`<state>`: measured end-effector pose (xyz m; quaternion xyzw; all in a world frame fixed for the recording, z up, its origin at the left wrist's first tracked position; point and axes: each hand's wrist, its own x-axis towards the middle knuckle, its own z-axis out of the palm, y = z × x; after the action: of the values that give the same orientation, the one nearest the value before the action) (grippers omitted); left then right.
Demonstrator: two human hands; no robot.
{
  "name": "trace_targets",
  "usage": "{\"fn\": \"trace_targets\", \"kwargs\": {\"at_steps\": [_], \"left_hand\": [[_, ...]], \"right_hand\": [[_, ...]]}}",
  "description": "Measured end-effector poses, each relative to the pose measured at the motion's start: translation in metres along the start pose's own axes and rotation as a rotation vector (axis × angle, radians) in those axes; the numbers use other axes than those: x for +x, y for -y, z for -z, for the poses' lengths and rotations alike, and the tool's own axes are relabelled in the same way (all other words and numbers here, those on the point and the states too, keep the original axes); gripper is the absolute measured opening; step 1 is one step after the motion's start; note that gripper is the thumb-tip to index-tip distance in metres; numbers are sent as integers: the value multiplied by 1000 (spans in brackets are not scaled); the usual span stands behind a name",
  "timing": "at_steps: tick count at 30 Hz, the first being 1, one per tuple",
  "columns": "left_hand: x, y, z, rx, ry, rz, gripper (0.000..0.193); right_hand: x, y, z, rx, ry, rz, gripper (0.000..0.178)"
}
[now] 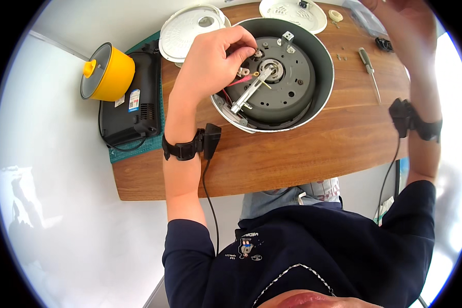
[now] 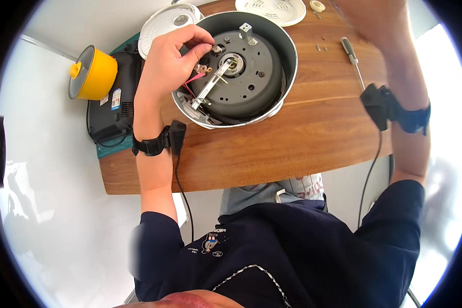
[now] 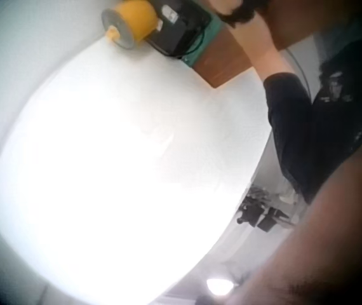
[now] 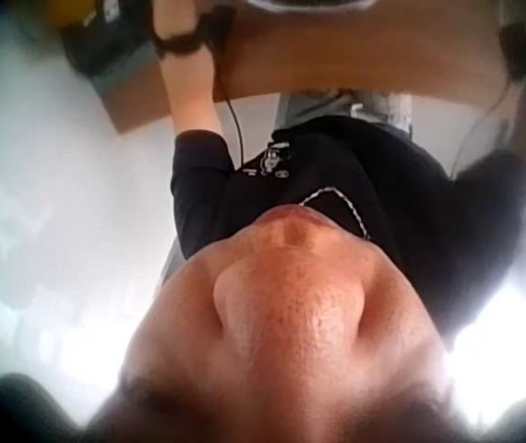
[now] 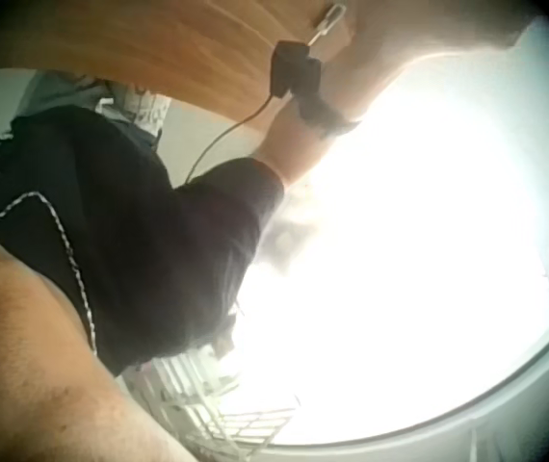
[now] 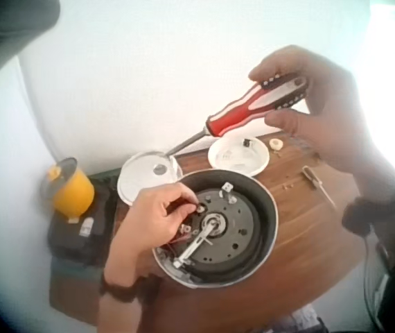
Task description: The person uses a screwdriver to remove screws and detach a metal bracket from the internal mechanism of a disassembled appliance. They then reposition the bracket and continue adjusting internal components.
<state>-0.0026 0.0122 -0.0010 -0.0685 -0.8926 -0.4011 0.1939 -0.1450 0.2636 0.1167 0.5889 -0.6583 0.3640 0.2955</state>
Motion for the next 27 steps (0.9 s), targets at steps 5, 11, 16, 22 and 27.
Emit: {"fn": "trace_targets", "kwargs": {"at_steps": [5, 11, 16, 22, 27], "left_hand": [[-8, -6, 10, 68, 21, 74, 11], [-3, -11, 8, 107, -22, 75, 10], [-7, -11, 9, 116, -60, 30, 4], [0, -12, 6, 110, -56, 63, 10], [-2, -3, 3, -41, -62, 120, 11]], "right_hand": [[-19, 8, -47, 396, -417, -352, 38], [-12, 5, -68, 478, -743, -395, 34], [-15, -12, -81, 768, -818, -316, 32], [-17, -22, -67, 819, -801, -337, 32], [-27, -27, -54, 1012, -722, -259, 34]]}}
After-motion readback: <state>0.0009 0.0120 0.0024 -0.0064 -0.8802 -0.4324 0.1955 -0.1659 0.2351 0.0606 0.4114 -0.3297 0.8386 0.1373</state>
